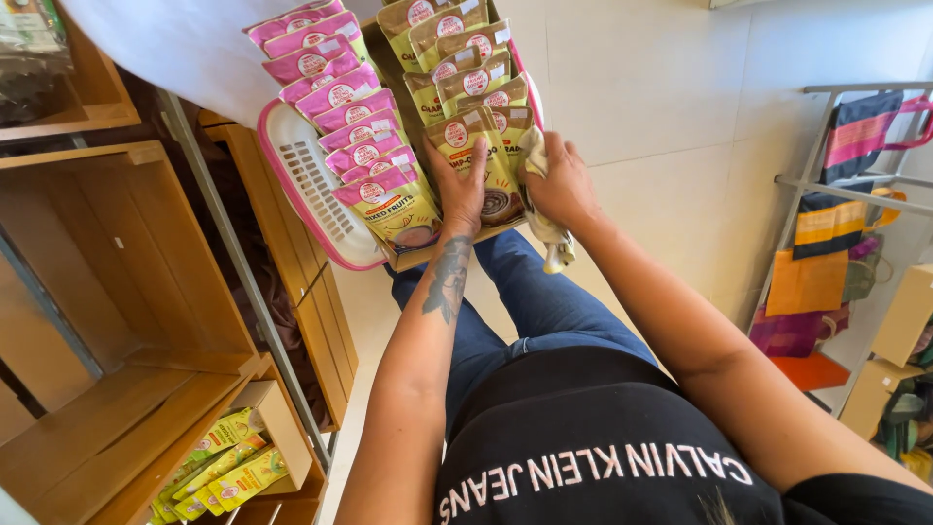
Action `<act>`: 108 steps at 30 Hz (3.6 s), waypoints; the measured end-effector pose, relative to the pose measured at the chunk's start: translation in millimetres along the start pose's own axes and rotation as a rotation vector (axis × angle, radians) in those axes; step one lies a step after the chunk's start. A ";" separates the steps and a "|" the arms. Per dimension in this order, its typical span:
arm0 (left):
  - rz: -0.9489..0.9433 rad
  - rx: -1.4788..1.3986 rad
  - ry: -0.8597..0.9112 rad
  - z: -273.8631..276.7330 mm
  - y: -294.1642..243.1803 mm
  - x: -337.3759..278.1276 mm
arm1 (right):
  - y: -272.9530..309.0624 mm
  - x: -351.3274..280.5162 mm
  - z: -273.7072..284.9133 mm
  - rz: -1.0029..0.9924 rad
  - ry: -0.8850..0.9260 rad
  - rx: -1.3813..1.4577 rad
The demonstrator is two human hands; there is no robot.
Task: Wiping food packets with a cloth and arranging them into a basket and then onto a shelf.
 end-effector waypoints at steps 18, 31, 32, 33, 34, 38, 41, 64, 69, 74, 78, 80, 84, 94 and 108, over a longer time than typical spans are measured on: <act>-0.135 0.306 0.063 7.5 10.4 4.3 | -4.9 19.6 24.3 -0.078 0.128 0.469; 0.028 0.222 -0.069 -6.5 12.6 -34.8 | -18.3 -5.4 20.0 0.092 0.147 -0.178; 0.038 0.199 -0.068 -5.0 10.9 -36.2 | -14.0 -8.6 15.9 0.081 0.190 -0.266; 0.036 0.199 -0.067 -5.4 4.6 -36.8 | -10.6 -9.1 8.9 0.081 0.188 -0.265; 0.048 0.121 -0.097 -5.7 -1.8 -37.5 | -7.4 -9.7 1.7 0.064 0.222 -0.270; 0.047 -0.040 -0.148 -7.7 -8.2 -36.8 | -27.9 11.4 -38.5 0.051 0.211 -0.226; -0.029 0.056 -0.029 0.4 -6.0 -36.9 | -38.3 3.5 -30.9 -0.013 0.146 -0.158; -0.271 0.234 0.023 7.5 30.8 -14.7 | -0.3 18.2 -36.1 -0.187 0.191 -0.177; -0.194 0.252 -0.007 0.8 35.6 -13.8 | 14.3 -4.2 -15.0 -0.213 0.198 -0.229; -0.080 -0.023 0.029 3.9 31.9 -9.9 | 13.4 -14.2 1.2 -0.068 0.122 -0.001; -0.059 0.027 0.030 4.1 48.8 -9.0 | 3.1 -0.1 12.9 -0.022 0.050 0.006; -0.094 0.123 0.071 2.0 46.4 -16.9 | -13.5 17.9 2.1 -0.033 0.025 0.050; -0.028 0.001 0.067 2.8 28.5 -11.6 | 21.1 3.7 5.2 0.019 0.052 0.041; -0.138 0.046 -0.019 3.7 -3.3 19.4 | 13.3 6.0 -8.9 0.366 -0.201 0.178; -0.358 0.266 -0.060 0.9 18.0 44.9 | 15.1 29.9 -14.0 0.628 -0.406 0.269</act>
Point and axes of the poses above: each hand's wrist, its own x-axis towards the middle knuckle, its own z-axis out of the back of the hand, y = z × x, the point moved 1 cm from there along x, towards the middle knuckle, and after that the axes turned 8 degrees about -z, right-handed, at the moved point
